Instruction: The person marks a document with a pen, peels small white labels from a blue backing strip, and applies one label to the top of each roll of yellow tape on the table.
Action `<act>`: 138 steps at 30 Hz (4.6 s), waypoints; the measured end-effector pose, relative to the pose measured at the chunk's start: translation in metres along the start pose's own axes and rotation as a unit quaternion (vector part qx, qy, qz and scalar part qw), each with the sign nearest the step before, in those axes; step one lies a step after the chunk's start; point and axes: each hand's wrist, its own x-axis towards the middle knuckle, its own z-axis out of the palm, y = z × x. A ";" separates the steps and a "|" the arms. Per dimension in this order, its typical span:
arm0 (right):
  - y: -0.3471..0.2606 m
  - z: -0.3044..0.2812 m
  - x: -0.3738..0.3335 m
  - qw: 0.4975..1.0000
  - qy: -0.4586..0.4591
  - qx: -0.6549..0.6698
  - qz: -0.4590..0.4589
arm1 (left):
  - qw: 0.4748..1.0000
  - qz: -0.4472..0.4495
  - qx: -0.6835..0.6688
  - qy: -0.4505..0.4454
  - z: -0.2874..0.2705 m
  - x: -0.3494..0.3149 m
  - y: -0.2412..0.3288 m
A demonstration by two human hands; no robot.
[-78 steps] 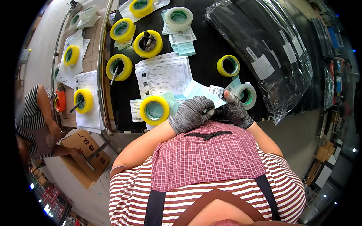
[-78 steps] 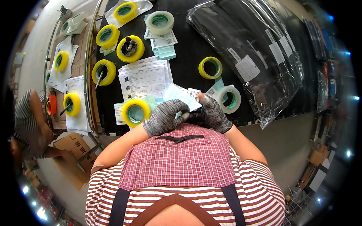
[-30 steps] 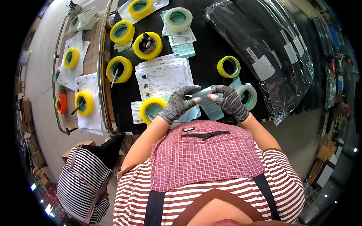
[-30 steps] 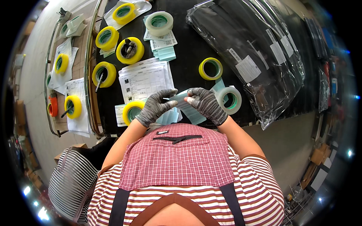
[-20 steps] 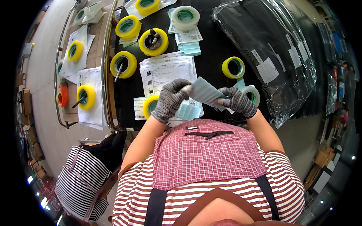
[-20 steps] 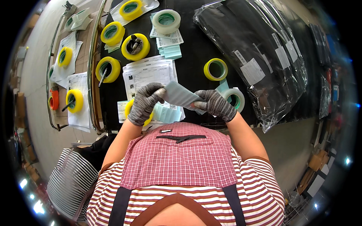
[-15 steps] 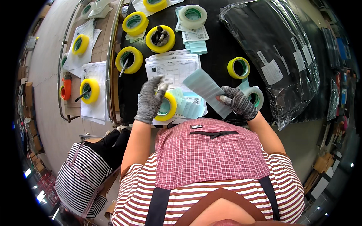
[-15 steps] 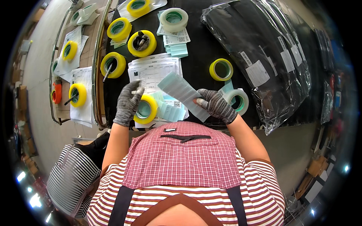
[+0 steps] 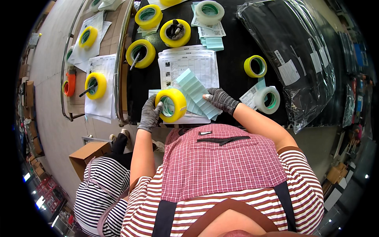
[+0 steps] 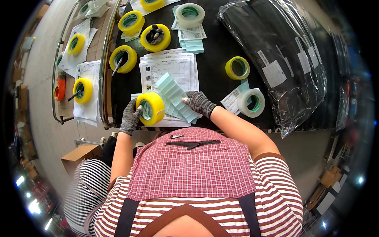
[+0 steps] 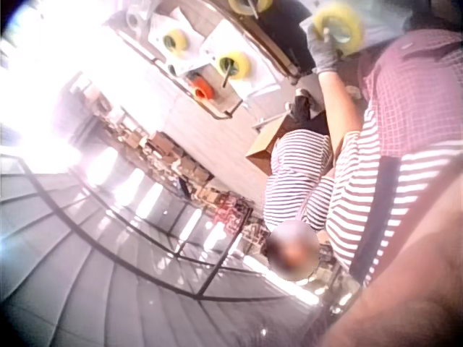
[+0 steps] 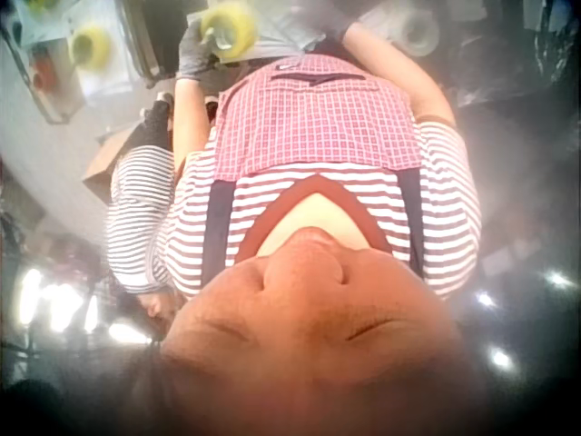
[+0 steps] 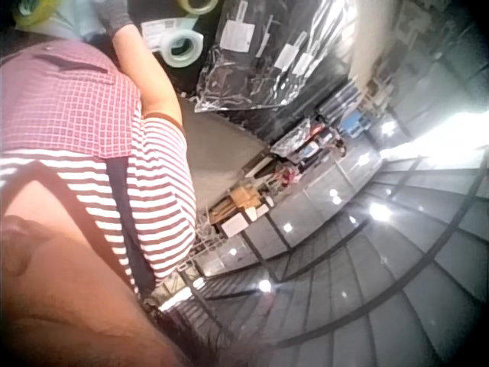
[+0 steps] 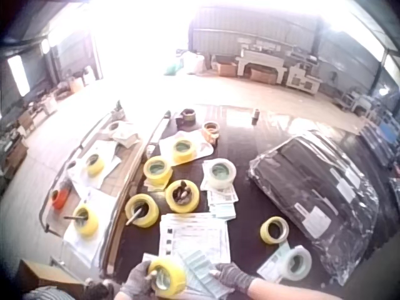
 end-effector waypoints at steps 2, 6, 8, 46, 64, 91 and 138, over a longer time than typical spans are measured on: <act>-0.004 0.004 0.002 1.000 0.009 -0.025 -0.015 | 0.998 -0.005 -0.070 -0.004 -0.001 -0.003 -0.015; -0.023 0.007 0.002 0.996 -0.017 -0.057 -0.059 | 0.995 0.006 -0.102 -0.022 0.001 -0.002 -0.020; -0.024 0.014 0.011 0.994 -0.036 -0.068 -0.078 | 0.991 0.007 -0.128 -0.023 0.004 -0.002 -0.019; -0.016 -0.019 -0.028 0.939 0.145 -0.305 -0.069 | 0.916 0.209 0.343 0.010 0.014 0.016 0.100; -0.026 -0.021 -0.035 0.951 -0.022 -0.276 -0.139 | 0.871 0.232 0.343 -0.264 0.046 0.045 0.140; -0.074 -0.259 0.175 0.818 0.444 -0.331 -0.156 | 0.797 0.229 0.527 -0.183 0.069 0.272 0.232; -0.106 -0.252 0.129 0.962 0.099 0.202 -0.156 | 0.906 -0.066 -0.391 -0.150 0.048 0.285 0.223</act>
